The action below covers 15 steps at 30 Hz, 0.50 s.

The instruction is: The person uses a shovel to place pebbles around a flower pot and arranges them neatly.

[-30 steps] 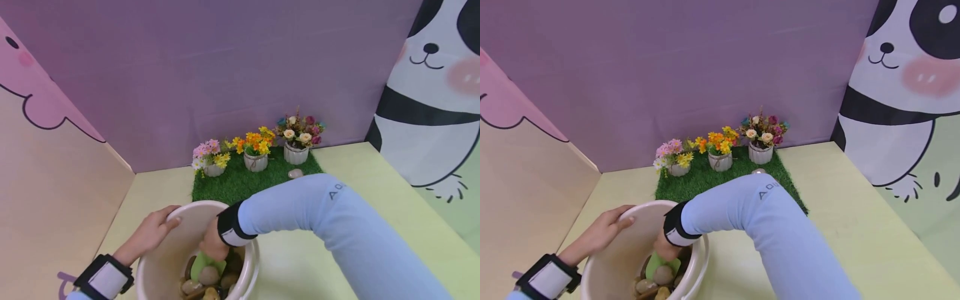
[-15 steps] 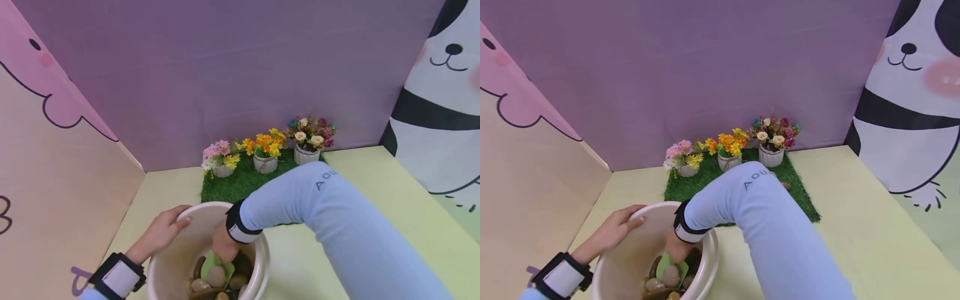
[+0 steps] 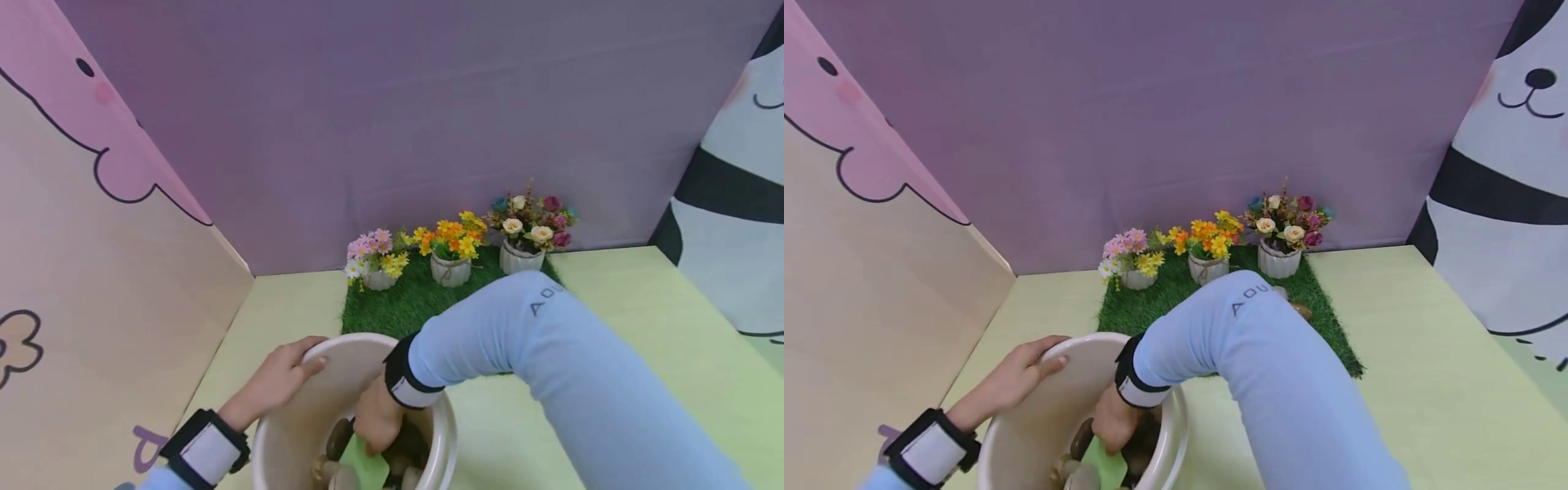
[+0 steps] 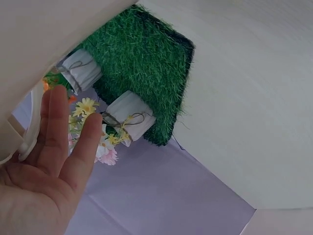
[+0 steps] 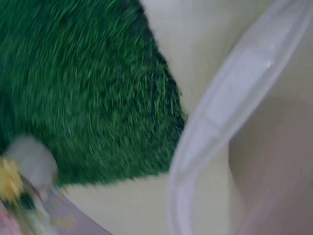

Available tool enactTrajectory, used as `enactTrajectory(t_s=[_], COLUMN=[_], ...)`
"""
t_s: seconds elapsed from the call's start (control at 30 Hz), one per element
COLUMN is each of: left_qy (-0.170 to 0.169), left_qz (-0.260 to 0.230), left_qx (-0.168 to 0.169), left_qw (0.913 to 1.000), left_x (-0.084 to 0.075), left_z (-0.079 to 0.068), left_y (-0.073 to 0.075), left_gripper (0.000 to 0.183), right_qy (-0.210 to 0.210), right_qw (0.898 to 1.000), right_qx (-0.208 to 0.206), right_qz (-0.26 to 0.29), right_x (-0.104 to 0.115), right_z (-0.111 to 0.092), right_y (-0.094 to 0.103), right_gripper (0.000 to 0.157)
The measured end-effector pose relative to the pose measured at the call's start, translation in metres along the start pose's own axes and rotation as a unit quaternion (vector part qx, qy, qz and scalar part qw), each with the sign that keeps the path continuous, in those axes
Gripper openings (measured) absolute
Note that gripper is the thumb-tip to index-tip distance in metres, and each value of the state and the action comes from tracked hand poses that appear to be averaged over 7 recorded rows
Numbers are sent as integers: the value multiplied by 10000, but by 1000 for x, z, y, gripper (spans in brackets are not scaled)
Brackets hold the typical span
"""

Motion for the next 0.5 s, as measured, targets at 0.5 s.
enactTrajectory(t_s=[0.5], left_qy=[-39], left_qz=[-18], left_qx=[51], left_qw=[10000], left_x=[2], left_z=[0], left_y=[-1], left_gripper=[38], right_qy=[357], right_qw=[9971], right_qx=[-669], right_qz=[45], right_x=[-2], right_z=[-22], right_y=[28], right_gripper=[44])
Point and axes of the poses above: each hand's wrist, its own z-axis towards the middle knuckle, its own y-axis out of the back of the hand, x = y × z, the point moved 8 cm from there along z, towards the middle knuckle, and after that the axes turned 6 degrees about -x, right-handed, at the moved point
